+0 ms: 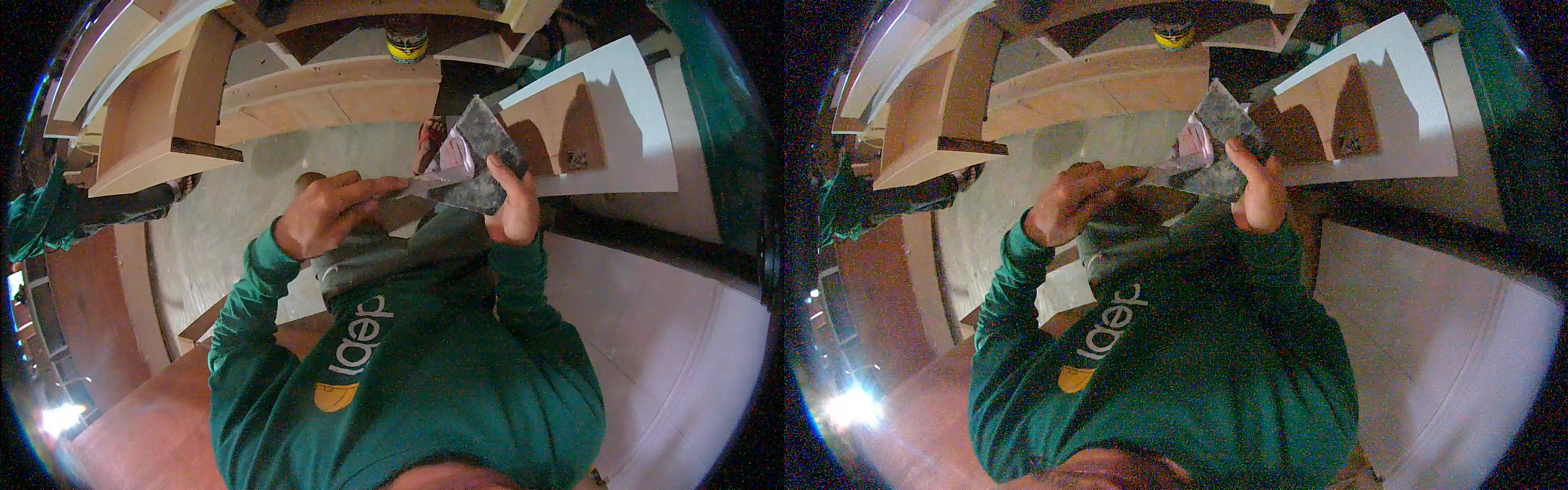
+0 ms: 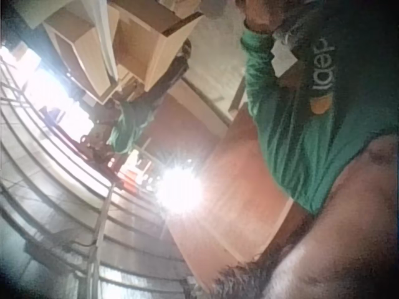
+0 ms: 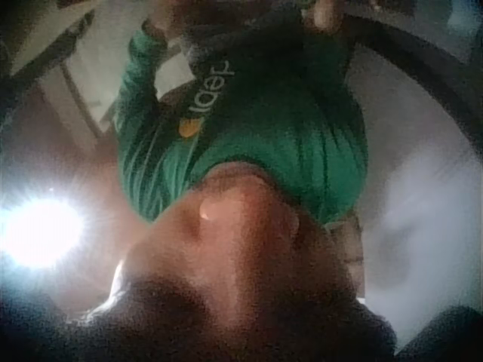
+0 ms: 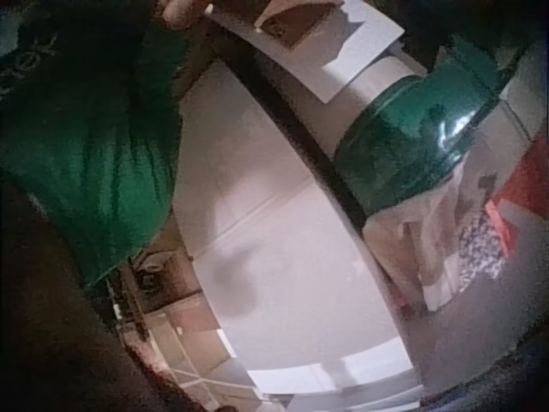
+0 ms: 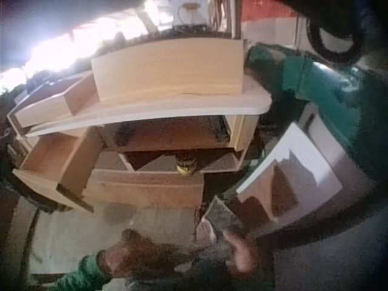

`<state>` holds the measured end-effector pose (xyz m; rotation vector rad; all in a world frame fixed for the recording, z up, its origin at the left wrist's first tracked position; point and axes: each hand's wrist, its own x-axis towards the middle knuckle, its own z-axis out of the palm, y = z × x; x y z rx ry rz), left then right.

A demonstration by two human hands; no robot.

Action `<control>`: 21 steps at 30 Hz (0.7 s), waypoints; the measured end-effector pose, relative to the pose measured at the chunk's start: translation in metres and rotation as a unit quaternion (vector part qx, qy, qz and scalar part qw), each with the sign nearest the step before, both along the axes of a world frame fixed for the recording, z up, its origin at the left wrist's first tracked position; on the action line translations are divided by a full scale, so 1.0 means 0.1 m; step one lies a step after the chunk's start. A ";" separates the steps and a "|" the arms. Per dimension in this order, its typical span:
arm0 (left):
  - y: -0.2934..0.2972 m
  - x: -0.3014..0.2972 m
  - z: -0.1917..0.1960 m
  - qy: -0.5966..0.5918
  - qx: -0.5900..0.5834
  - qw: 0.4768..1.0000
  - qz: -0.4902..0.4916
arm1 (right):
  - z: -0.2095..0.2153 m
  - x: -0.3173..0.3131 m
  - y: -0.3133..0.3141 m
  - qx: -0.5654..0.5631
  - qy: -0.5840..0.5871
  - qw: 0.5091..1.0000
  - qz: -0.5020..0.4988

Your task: The person scoops pink putty from a container using a small stick, transfers it onto a metal putty knife, and applies it to a wooden cabinet surface. The person repeatedly scrapes the stick against the knife to load more putty and smooths the applied material on the cabinet.

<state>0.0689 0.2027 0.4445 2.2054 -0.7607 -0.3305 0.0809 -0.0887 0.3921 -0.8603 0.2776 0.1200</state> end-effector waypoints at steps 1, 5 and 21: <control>-0.01 0.03 0.05 -0.001 -0.011 1.000 0.014 | -0.03 0.00 -0.01 -0.002 -0.003 1.000 -0.001; 0.01 -0.04 0.02 -0.028 -0.012 1.000 0.002 | 0.08 0.00 0.05 0.012 -0.005 1.000 -0.005; 0.05 0.00 0.05 -0.028 -0.056 0.998 -0.004 | 0.04 -0.04 -0.06 -0.023 0.007 0.999 0.025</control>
